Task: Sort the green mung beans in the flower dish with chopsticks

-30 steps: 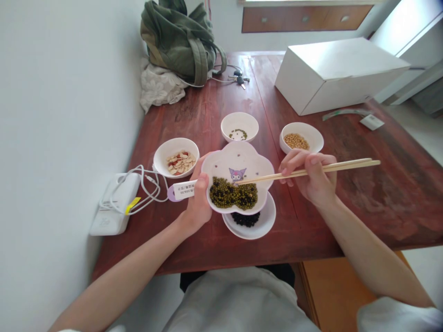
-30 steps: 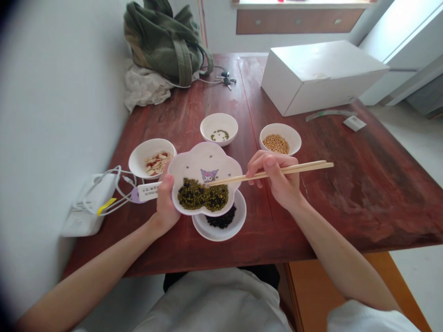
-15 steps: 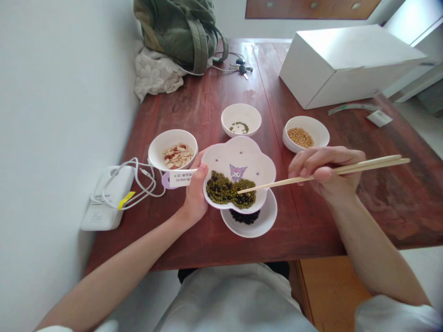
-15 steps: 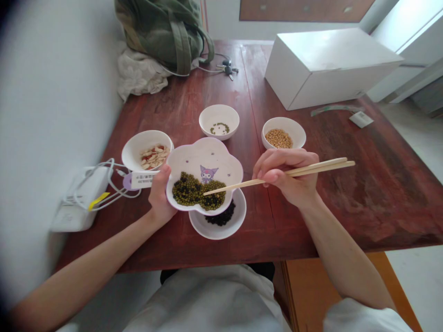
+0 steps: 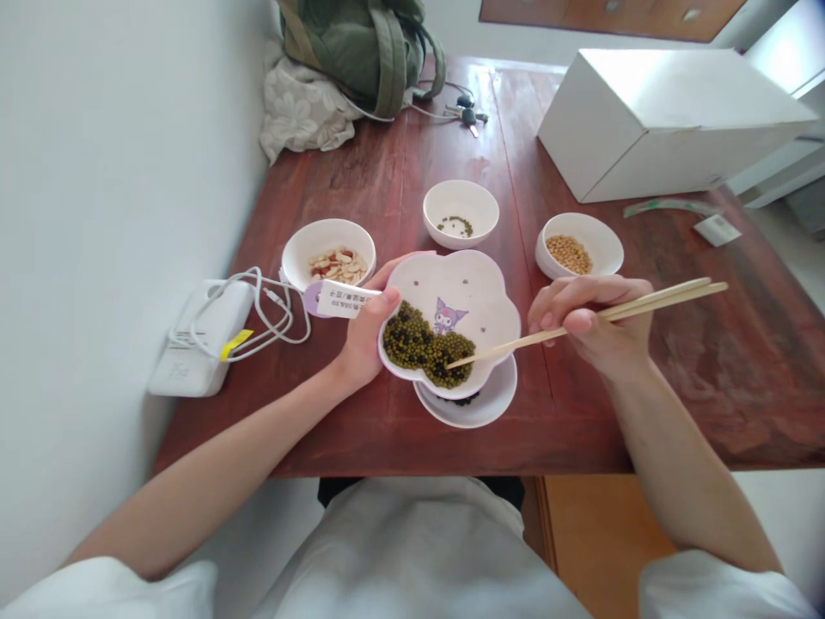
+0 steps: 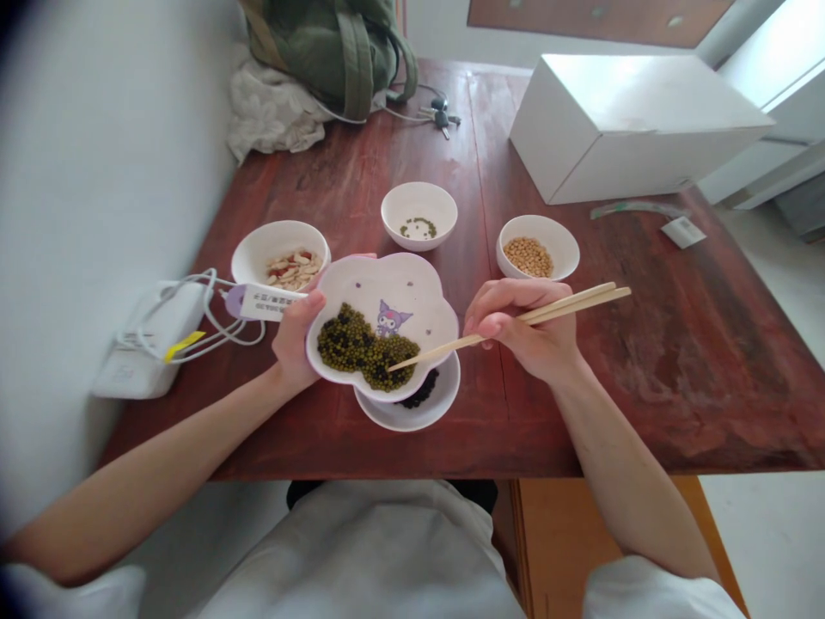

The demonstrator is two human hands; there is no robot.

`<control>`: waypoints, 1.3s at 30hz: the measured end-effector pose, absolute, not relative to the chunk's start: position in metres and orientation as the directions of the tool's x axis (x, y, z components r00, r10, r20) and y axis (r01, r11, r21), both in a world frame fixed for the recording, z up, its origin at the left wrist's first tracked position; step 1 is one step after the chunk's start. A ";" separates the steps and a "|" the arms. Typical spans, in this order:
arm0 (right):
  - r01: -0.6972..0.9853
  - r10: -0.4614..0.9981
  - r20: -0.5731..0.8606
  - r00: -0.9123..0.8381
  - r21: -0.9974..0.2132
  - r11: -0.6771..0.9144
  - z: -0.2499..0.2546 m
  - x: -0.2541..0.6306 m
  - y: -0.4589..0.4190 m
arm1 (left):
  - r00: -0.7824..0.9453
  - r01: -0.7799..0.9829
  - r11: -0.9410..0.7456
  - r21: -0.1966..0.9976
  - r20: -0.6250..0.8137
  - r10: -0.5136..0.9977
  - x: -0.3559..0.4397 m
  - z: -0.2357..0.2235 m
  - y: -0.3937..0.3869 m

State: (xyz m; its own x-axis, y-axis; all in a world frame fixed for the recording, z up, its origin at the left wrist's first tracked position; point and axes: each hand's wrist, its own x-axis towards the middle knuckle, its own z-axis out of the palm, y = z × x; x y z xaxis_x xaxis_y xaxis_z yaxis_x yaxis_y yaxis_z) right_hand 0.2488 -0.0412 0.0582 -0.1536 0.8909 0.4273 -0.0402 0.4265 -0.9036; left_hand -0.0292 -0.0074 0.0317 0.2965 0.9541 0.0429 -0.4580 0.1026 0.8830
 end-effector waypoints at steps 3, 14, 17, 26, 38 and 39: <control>-0.028 0.900 0.400 -0.172 -0.916 0.401 0.058 0.251 -0.040 | 0.282 -0.430 0.087 0.898 0.042 0.959 -0.031 0.032 -0.009; -0.060 0.908 0.392 -0.146 -0.920 0.387 0.060 0.243 -0.041 | 0.288 -0.419 0.004 0.908 0.129 0.949 -0.033 0.023 -0.006; -0.080 0.907 0.391 -0.154 -0.920 0.383 0.060 0.241 -0.041 | 0.307 -0.444 0.008 0.896 0.143 0.941 -0.031 0.021 -0.005; -0.130 0.903 0.427 -0.039 -0.899 0.419 0.056 0.232 -0.041 | 0.317 -0.391 0.015 0.920 0.120 0.941 -0.029 0.022 -0.002; -0.141 0.902 0.431 0.034 -0.891 0.431 0.053 0.225 -0.042 | 0.131 -0.467 0.115 0.877 -0.060 0.990 -0.019 0.022 -0.004; -0.137 0.901 0.432 0.045 -0.890 0.434 0.052 0.223 -0.042 | 0.126 -0.474 0.128 0.871 -0.077 0.989 -0.018 0.023 -0.004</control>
